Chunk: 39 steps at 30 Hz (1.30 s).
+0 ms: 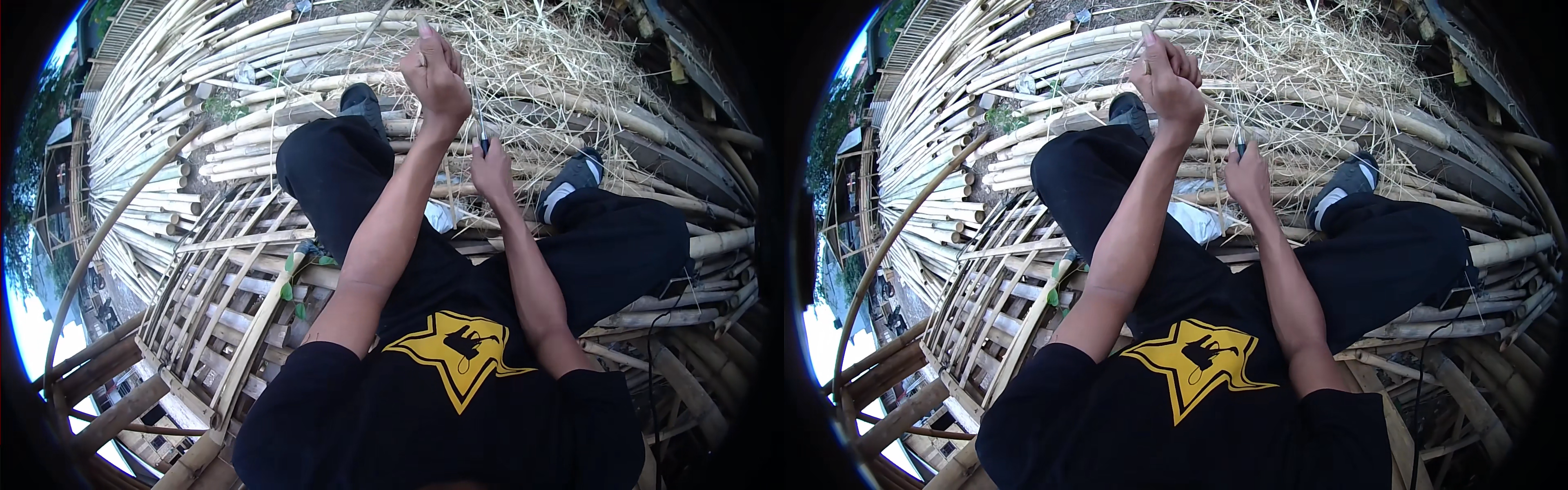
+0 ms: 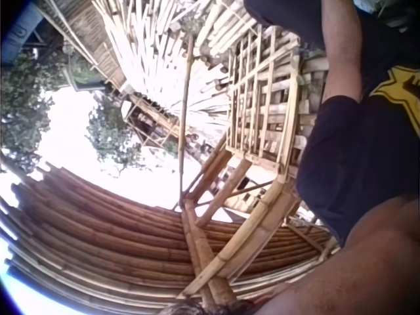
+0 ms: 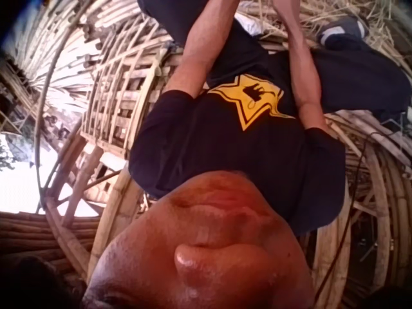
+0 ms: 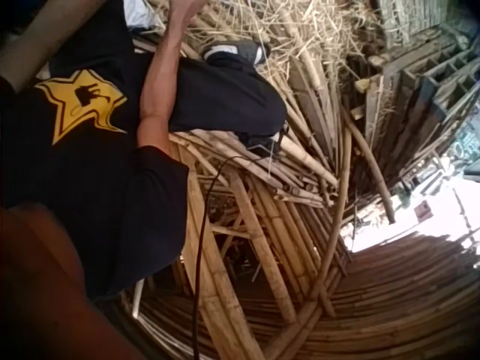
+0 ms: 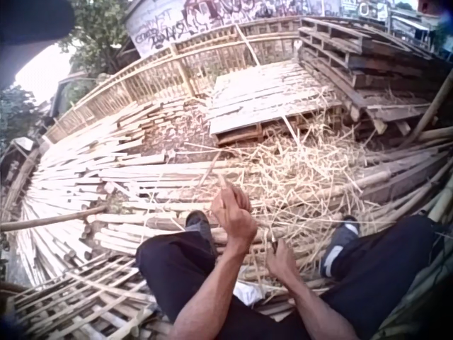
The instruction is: The person uses a knife to split thin strips from a bamboo stalk and then shaves the edges of the strips by hand while sitting on a bamboo structure.
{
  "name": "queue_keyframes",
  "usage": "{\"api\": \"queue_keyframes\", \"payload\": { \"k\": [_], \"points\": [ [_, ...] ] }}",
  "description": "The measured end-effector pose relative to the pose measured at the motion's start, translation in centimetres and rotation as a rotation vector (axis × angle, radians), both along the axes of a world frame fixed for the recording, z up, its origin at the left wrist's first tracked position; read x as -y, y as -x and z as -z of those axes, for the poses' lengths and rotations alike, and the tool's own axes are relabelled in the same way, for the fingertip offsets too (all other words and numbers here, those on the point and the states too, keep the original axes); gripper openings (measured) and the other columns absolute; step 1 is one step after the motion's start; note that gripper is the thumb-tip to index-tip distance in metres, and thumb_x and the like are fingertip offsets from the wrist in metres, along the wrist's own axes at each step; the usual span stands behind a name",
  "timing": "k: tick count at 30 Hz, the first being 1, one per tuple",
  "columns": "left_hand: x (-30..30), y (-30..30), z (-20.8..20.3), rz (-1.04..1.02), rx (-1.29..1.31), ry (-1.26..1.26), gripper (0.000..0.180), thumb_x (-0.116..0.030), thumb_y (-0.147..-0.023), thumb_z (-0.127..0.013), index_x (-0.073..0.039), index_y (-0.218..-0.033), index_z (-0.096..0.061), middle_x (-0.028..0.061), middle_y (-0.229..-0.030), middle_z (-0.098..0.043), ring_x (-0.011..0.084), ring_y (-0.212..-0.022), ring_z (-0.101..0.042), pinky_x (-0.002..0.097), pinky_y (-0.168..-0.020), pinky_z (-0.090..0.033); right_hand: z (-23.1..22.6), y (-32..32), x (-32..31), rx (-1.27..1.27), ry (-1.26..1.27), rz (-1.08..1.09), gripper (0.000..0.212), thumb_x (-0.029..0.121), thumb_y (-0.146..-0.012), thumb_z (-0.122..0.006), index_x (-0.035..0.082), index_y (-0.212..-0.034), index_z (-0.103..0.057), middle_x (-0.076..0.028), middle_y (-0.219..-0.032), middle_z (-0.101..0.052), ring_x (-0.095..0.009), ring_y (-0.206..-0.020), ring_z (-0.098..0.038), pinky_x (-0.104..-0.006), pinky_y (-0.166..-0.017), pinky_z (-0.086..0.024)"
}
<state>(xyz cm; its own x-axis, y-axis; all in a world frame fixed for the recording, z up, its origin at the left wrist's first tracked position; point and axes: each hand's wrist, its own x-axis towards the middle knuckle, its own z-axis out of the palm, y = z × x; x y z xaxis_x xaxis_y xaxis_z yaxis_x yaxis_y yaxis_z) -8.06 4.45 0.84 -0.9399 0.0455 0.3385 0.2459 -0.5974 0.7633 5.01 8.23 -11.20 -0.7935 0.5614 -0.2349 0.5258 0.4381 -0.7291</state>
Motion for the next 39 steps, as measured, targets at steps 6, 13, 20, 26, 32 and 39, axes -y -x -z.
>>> {"api": "queue_keyframes", "payload": {
  "k": [6, 13, 20, 26, 32, 39],
  "points": [
    [-0.8, 0.2, -0.2, 0.035, -0.030, -0.022, 0.047, -0.030, -0.099, -0.043, -0.008, -0.059, -0.031, -0.0020, -0.049, -0.024, 0.0067, -0.038, -0.019, 0.0248, -0.036, -0.016, -10.0, 1.4, -0.3, -0.555, 0.006, 0.038, 0.018, 0.017, -0.093, -0.051, -0.001, -0.096, -0.048, -0.020, -0.072, -0.060, -0.041, -0.063, -0.059, -0.0476, -0.053, -0.041],
    [-1.3, -0.4, -0.4, 0.042, -0.061, 0.002, 0.045, -0.029, -0.099, -0.042, -0.008, -0.060, -0.031, -0.0016, -0.049, -0.025, 0.0066, -0.038, -0.020, 0.0245, -0.036, -0.016, 3.3, -0.5, -0.1, 0.211, -0.147, -0.014, 0.024, 0.021, -0.091, -0.045, 0.000, -0.101, -0.043, -0.029, -0.083, -0.061, -0.047, -0.083, -0.059, -0.0575, -0.071, -0.042],
    [-1.0, 0.6, -0.2, 0.068, -0.024, -0.008, 0.047, -0.033, -0.098, -0.044, -0.009, -0.059, -0.031, -0.0018, -0.049, -0.025, 0.0070, -0.038, -0.020, 0.0250, -0.035, -0.016, 2.2, 0.0, -2.1, 0.034, 1.438, 0.243, 0.026, 0.034, -0.097, -0.043, 0.011, -0.083, -0.045, 0.003, -0.053, -0.033, -0.008, -0.039, -0.030, -0.0251, -0.035, -0.024],
    [-0.9, 0.7, 0.3, 0.057, -0.033, -0.010, 0.046, -0.031, -0.098, -0.043, -0.009, -0.060, -0.032, -0.0021, -0.049, -0.025, 0.0067, -0.038, -0.020, 0.0251, -0.035, -0.016, -3.8, 2.2, -2.1, -0.300, 0.157, 0.158, 0.032, 0.032, -0.100, -0.038, 0.003, -0.094, -0.050, -0.006, -0.060, -0.051, -0.016, -0.044, -0.047, -0.0312, -0.040, -0.034],
    [-0.9, 0.3, -0.2, 0.061, -0.035, -0.015, 0.044, -0.025, -0.099, -0.042, -0.009, -0.059, -0.031, -0.0023, -0.049, -0.025, 0.0066, -0.038, -0.019, 0.0256, -0.036, -0.015, -10.5, 1.7, -0.7, -0.732, -0.025, 0.009, 0.018, 0.017, -0.097, -0.045, 0.002, -0.088, -0.042, -0.016, -0.061, -0.053, -0.038, -0.053, -0.055, -0.0448, -0.048, -0.036],
    [-1.0, -1.6, 1.8, 0.095, 0.104, 0.020, 0.050, -0.024, -0.101, -0.040, -0.011, -0.054, -0.028, -0.0061, -0.047, -0.027, 0.0030, -0.041, -0.020, 0.0255, -0.039, -0.015, 5.1, -1.3, 0.1, 0.272, 0.053, -0.019, 0.035, 0.028, -0.094, -0.042, -0.005, -0.105, -0.049, -0.031, -0.093, -0.061, -0.049, -0.092, -0.057, -0.0543, -0.082, -0.043]
  ]
}}
